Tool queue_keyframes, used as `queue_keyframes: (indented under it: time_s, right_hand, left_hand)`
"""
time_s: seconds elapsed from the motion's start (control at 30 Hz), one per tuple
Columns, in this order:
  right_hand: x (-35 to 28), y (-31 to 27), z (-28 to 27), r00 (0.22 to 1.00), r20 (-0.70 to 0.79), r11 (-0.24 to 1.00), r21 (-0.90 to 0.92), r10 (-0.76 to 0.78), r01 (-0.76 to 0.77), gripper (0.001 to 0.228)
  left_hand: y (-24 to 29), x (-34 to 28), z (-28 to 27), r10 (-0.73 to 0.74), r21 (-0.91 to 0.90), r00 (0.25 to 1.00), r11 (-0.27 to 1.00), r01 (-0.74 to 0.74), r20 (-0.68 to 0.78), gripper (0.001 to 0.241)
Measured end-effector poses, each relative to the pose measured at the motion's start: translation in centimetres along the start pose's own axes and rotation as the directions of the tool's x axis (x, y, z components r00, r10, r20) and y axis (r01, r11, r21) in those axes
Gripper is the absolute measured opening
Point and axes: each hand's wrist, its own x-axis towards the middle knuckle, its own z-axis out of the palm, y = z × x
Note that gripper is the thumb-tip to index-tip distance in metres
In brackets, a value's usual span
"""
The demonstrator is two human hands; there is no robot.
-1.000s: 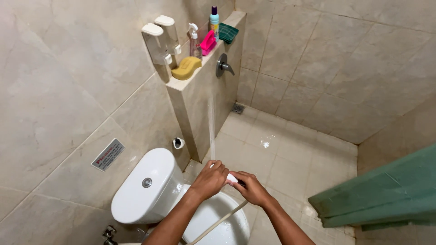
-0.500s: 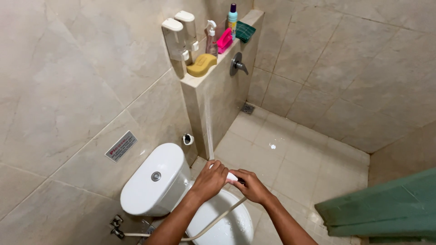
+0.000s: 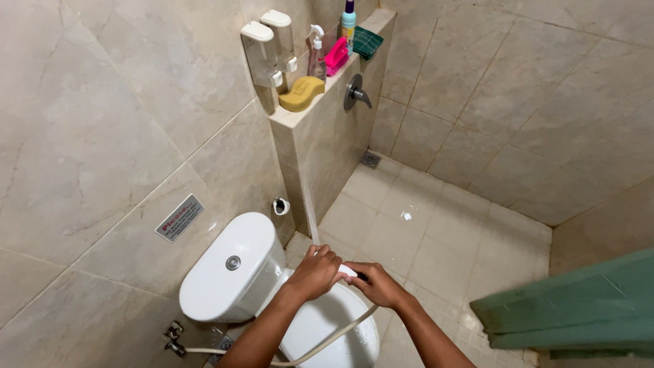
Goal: The person uses a handheld shower head to spray water onto the tiled floor and walls of a bathroom. They move the shower head around to rinse different areas, including the shower curtain and the toilet base.
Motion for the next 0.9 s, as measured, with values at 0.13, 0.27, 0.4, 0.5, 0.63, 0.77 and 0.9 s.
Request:
queue_keyframes:
  time_s: [0.13, 0.27, 0.4, 0.5, 0.63, 0.77, 0.9]
  right_hand:
    - [0.0, 1.6, 0.3, 1.0, 0.009, 1.0, 0.015, -0.011, 0.011, 0.033]
    - [-0.3, 1.9, 0.2, 0.999, 0.031, 0.999, -0.004, -0.038, 0.039, 0.032]
    - [-0.7, 1.8, -0.3, 0.999, 0.053, 0.999, -0.037, -0.011, 0.013, 0.031]
    - [-0.7, 2.0, -0.4, 0.999, 0.042, 1.0, -0.029, -0.001, 0.002, 0.03]
    - [-0.9, 2.0, -0.5, 0.999, 0.003, 0.999, 0.005, 0.04, -0.04, 0.03]
    - [-1.0, 2.7, -0.4, 0.996, -0.089, 0.998, 0.064, -0.01, 0.015, 0.031]
    - [-1.3, 2.0, -1.0, 0.993, -0.121, 1.0, 0.014, 0.0, 0.001, 0.032]
  left_hand:
    - [0.0, 0.5, 0.3, -0.024, -0.033, 0.996, 0.999, 0.027, 0.084, 0.032]
    - [-0.1, 0.9, 0.7, -0.01, -0.087, 0.99, 0.996, 0.022, 0.14, 0.031]
    - [0.3, 1.4, 0.2, -0.026, -0.121, 0.975, 0.991, 0.054, 0.222, 0.032]
    - [0.8, 1.6, -0.5, -0.03, -0.137, 0.974, 0.989, 0.062, 0.225, 0.031]
    - [1.2, 1.8, -1.0, -0.018, -0.133, 0.982, 0.99, 0.043, 0.186, 0.03]
    - [1.2, 1.8, -0.2, 0.064, -0.088, 0.998, 0.994, -0.063, 0.008, 0.03]
    - [1.5, 2.0, -0.3, 0.121, -0.03, 0.989, 0.992, -0.124, -0.083, 0.03]
